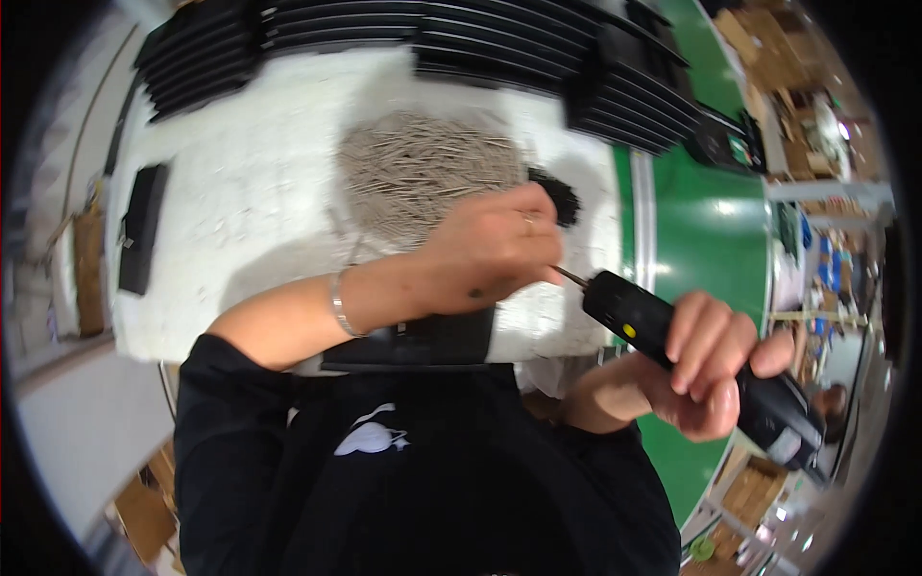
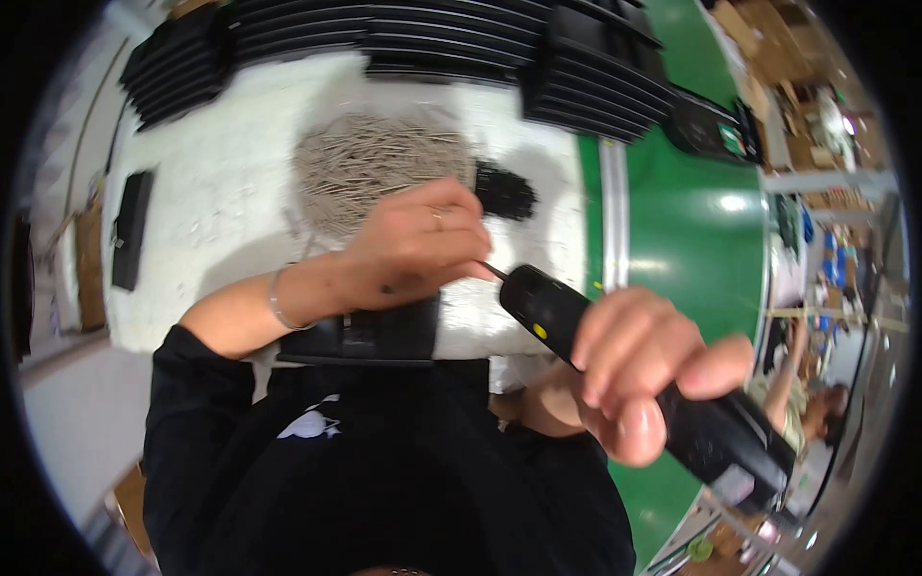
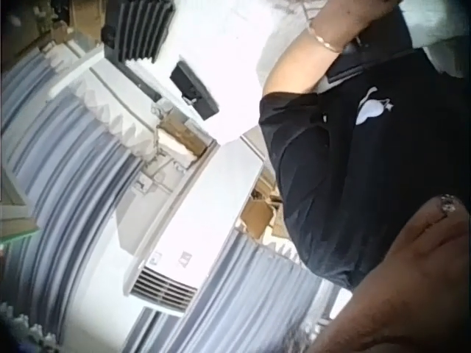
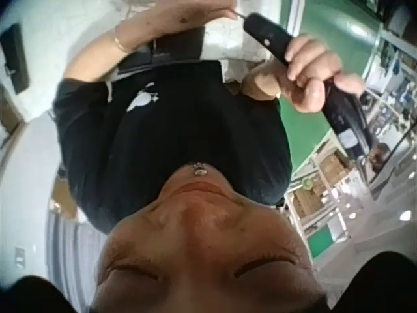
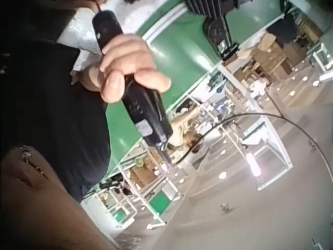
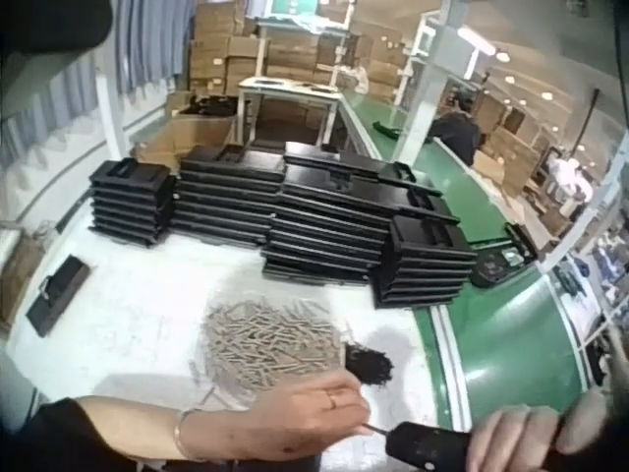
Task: Use an electric screwdriver to fasten small screws into plastic housing components on an assembly line.
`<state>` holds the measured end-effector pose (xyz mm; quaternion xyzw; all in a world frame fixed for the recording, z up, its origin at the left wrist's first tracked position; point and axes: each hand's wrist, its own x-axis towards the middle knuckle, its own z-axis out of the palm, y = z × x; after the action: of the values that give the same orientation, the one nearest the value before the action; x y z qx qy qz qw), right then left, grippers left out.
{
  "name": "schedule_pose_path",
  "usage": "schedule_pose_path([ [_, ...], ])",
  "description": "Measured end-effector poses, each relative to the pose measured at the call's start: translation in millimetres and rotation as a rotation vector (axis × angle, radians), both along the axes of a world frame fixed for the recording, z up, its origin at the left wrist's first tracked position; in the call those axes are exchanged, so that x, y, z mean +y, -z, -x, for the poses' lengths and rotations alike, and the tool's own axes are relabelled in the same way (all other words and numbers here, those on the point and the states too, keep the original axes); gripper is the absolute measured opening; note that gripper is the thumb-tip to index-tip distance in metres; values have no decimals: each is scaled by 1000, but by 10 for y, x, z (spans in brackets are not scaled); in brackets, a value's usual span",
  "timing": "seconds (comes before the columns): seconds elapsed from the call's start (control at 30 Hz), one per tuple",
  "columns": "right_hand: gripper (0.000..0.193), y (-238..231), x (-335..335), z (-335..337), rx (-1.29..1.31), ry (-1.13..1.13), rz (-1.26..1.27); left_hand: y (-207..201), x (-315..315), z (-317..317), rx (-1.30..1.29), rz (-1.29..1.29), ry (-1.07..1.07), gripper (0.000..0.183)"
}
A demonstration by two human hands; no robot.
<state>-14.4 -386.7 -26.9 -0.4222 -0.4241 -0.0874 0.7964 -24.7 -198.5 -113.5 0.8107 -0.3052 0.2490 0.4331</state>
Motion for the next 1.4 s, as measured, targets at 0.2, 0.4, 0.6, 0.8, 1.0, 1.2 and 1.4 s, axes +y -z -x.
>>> schedule_pose_path([
  [0.2, 31, 131, 146, 101, 36, -2, 33, -36, 212, 373, 27, 76, -280, 24],
  [0.4, 31, 147, 105, 69, 113, -4, 9, -103, 1364, 668, 287, -463, -318, 13],
  [0.6, 27, 93, 209, 136, 117, -53, 54, -45, 1475, 648, 278, -603, -227, 16],
  [0.8, 32, 103, 218, 153, 123, 18, 39, -166, 1427, 744, 291, -599, -250, 22],
  [1.0, 37, 118, 457, 291, 152, -202, 78, -78, 877, 1080, 375, -38, -136, 25],
  [1.2, 42, 234, 566, 284, 84, -359, 211, 135, 704, 1142, 317, -33, -248, 25],
  [1.4, 42, 234, 560, 306, 104, -352, 236, 121, 634, 1132, 350, -13, -267, 23],
])
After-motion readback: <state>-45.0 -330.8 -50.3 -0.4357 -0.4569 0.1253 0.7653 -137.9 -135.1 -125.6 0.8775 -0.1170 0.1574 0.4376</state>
